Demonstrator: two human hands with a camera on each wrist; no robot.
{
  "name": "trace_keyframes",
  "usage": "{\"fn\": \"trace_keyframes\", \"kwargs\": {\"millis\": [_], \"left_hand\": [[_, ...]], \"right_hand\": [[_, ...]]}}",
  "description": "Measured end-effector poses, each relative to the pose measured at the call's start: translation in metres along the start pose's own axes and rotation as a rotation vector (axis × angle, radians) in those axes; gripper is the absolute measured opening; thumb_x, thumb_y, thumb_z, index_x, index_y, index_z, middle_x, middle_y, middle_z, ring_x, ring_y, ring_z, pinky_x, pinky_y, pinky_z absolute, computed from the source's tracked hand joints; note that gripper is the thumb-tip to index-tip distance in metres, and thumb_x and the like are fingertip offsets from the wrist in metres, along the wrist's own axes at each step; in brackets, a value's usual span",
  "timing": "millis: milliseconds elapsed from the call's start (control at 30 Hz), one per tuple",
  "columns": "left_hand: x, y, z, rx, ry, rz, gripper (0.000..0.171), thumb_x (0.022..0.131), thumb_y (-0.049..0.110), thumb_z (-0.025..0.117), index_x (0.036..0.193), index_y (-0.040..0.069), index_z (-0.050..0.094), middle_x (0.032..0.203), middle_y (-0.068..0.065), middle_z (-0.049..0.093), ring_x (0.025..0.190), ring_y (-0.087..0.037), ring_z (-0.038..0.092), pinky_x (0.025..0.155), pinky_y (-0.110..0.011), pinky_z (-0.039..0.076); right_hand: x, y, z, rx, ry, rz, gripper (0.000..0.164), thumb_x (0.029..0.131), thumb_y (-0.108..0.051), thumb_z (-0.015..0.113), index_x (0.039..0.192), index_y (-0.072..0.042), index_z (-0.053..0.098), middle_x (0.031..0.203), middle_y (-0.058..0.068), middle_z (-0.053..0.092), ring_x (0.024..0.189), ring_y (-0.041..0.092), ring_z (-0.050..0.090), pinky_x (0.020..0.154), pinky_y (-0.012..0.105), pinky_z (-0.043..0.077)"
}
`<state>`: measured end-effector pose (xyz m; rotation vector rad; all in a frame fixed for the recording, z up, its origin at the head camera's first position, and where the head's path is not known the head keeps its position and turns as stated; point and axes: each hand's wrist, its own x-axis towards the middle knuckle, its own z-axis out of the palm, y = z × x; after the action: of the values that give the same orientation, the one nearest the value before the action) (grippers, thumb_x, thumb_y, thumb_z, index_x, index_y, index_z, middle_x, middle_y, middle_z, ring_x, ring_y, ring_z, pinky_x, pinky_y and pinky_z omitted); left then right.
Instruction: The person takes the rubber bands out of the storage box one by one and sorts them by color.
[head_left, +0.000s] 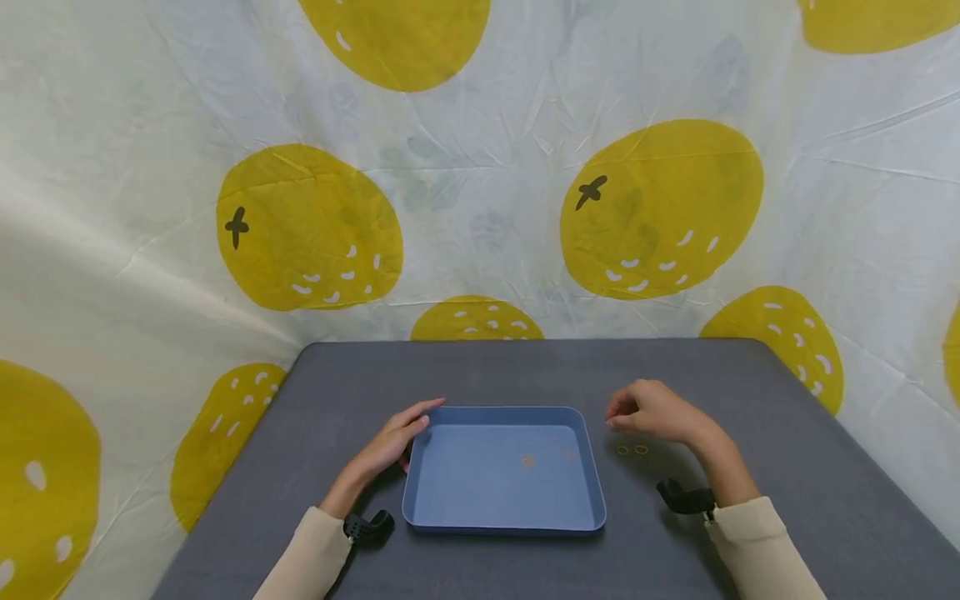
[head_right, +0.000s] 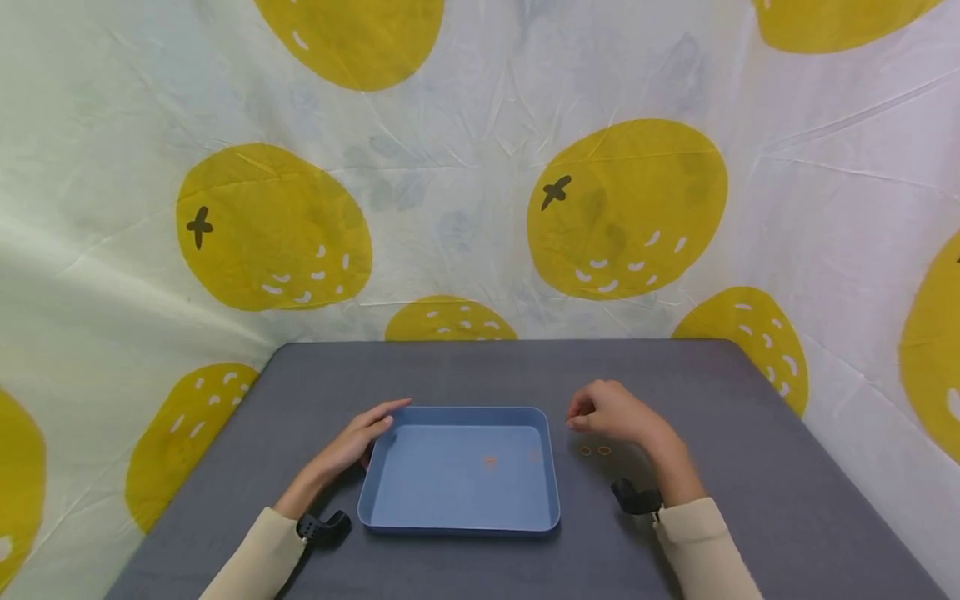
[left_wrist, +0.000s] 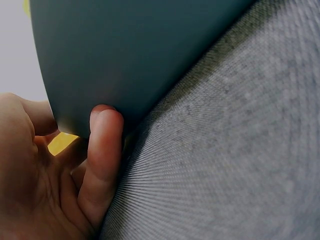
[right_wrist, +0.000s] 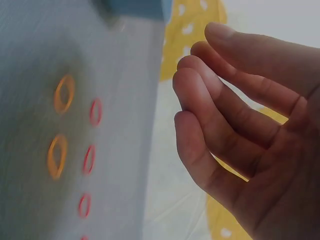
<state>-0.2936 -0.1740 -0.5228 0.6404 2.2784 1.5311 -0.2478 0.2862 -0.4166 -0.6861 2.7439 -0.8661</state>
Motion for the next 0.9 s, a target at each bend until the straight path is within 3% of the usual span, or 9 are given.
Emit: {"fn": "trace_keyframes", "kwargs": {"millis": [267, 467, 667, 900], "left_hand": [[0.001, 0.002, -0.001, -0.008, -0.003, 0.001, 0.047, 0.114, 0.031, 0.039, 0.16, 0.022, 0.04, 0.167, -0.016, 0.034, 0.132, -0.041, 0.052, 0.048, -0.041, 0.057], [0.0, 0.001, -0.001, 0.0, 0.0, 0.011, 0.048, 0.114, 0.03, 0.039, 0.16, 0.02, 0.04, 0.166, -0.018, 0.033, 0.134, -0.043, 0.049, 0.047, -0.042, 0.056], [0.001, -0.001, 0.001, 0.003, 0.006, 0.003, 0.047, 0.114, 0.03, 0.04, 0.16, 0.021, 0.041, 0.166, -0.017, 0.035, 0.127, -0.041, 0.055, 0.047, -0.04, 0.056], [-0.001, -0.001, 0.001, -0.005, 0.012, 0.001, 0.047, 0.114, 0.03, 0.04, 0.16, 0.02, 0.041, 0.165, -0.019, 0.036, 0.124, -0.04, 0.057, 0.047, -0.04, 0.055]], "right_hand": [[0.025, -0.03, 0.008, 0.021, -0.017, -0.044, 0.009, 0.095, -0.014, 0.074, 0.098, -0.005, 0.078, 0.091, 0.006, 0.077, 0.076, 0.013, 0.068, 0.067, 0.026, 0.055], [0.045, -0.049, 0.018, 0.031, -0.034, -0.083, 0.008, 0.094, -0.012, 0.075, 0.097, -0.006, 0.078, 0.087, -0.001, 0.076, 0.077, 0.012, 0.067, 0.07, 0.027, 0.056], [0.063, -0.065, 0.032, 0.045, -0.054, -0.124, 0.007, 0.094, -0.012, 0.075, 0.096, -0.005, 0.078, 0.086, -0.003, 0.076, 0.075, 0.008, 0.065, 0.068, 0.026, 0.055], [0.079, -0.071, 0.052, 0.061, -0.096, -0.136, 0.008, 0.093, -0.009, 0.075, 0.098, -0.004, 0.078, 0.088, -0.002, 0.076, 0.077, 0.006, 0.067, 0.072, 0.025, 0.057]]}}
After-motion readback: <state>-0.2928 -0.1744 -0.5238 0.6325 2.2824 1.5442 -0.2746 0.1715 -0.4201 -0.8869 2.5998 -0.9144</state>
